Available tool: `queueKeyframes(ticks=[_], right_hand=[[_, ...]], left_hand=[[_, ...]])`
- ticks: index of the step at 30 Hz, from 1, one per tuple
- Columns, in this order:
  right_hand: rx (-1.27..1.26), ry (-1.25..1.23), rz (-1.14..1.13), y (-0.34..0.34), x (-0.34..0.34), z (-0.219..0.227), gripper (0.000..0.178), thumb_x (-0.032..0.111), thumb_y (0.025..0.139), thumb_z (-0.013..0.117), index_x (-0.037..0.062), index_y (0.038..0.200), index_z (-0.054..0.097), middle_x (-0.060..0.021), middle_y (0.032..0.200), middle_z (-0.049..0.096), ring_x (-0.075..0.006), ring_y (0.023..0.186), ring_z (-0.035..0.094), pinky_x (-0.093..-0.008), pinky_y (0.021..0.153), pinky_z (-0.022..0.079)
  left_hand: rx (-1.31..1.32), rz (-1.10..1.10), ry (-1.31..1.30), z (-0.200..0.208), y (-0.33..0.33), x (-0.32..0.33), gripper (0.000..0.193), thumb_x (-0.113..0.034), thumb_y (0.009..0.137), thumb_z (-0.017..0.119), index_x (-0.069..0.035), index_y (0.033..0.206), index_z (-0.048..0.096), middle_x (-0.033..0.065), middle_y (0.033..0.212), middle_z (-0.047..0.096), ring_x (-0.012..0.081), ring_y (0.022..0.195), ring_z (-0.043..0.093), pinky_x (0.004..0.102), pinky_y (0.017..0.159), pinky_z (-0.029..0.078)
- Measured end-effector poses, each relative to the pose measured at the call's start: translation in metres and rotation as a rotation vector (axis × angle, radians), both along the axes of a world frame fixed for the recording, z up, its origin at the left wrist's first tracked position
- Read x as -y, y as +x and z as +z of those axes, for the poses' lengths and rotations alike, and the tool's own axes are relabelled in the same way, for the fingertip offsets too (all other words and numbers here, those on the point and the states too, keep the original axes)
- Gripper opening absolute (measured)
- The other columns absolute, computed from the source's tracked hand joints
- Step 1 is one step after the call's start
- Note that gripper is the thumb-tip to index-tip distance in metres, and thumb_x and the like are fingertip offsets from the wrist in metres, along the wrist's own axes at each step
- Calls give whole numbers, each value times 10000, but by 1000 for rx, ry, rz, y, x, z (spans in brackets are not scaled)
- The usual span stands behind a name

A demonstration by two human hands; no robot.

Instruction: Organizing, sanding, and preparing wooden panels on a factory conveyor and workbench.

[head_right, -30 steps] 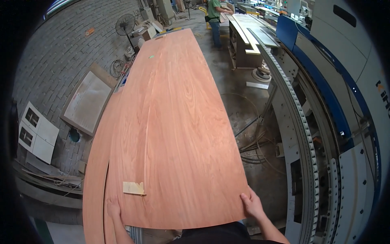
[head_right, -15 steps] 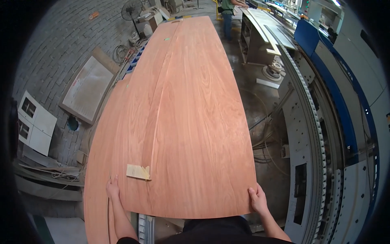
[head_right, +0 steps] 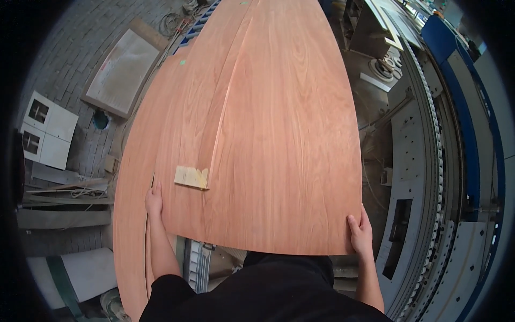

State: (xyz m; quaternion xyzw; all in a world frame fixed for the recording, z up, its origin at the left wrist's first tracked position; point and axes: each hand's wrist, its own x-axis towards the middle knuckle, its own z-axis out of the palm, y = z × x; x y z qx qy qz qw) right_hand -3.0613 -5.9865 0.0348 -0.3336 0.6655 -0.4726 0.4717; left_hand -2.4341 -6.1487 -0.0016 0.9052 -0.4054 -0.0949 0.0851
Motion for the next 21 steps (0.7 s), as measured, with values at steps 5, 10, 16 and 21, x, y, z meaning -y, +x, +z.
queueKeyframes(ticks=[5, 10, 16, 21], right_hand=[[-4, 29, 4, -7, -7, -14, 534, 117, 946, 538, -38, 1420, 347, -133, 1359, 503, -173, 1237, 474, -303, 1039, 359], [-49, 23, -6, -10, -14, -23, 526, 115, 941, 549, -45, 1407, 365, -139, 1336, 525, -175, 1208, 499, -295, 1030, 368], [-81, 26, 13, -9, -7, -17, 517, 90, 921, 573, -33, 1392, 400, -122, 1297, 557, -162, 1189, 508, -289, 1020, 373], [-32, 52, 12, -16, -8, -12, 523, 85, 916, 576, -22, 1397, 403, -112, 1269, 574, -150, 1144, 532, -289, 997, 394]], left_hand=[[35, 59, -50, -1, -13, 5, 747, -645, 872, 459, 9, 1210, 586, 248, 1201, 598, 393, 1156, 547, 447, 966, 428], [-34, 32, 10, 17, -27, 10, 784, -655, 874, 435, 12, 1276, 534, 251, 1279, 546, 402, 1206, 505, 464, 985, 410], [-27, 28, -25, 15, -20, -6, 785, -653, 883, 423, 5, 1300, 517, 246, 1308, 530, 401, 1232, 487, 461, 1010, 396], [-21, 48, -8, 32, -33, -7, 793, -653, 881, 433, 24, 1282, 528, 266, 1296, 531, 401, 1221, 498, 460, 1006, 400]])
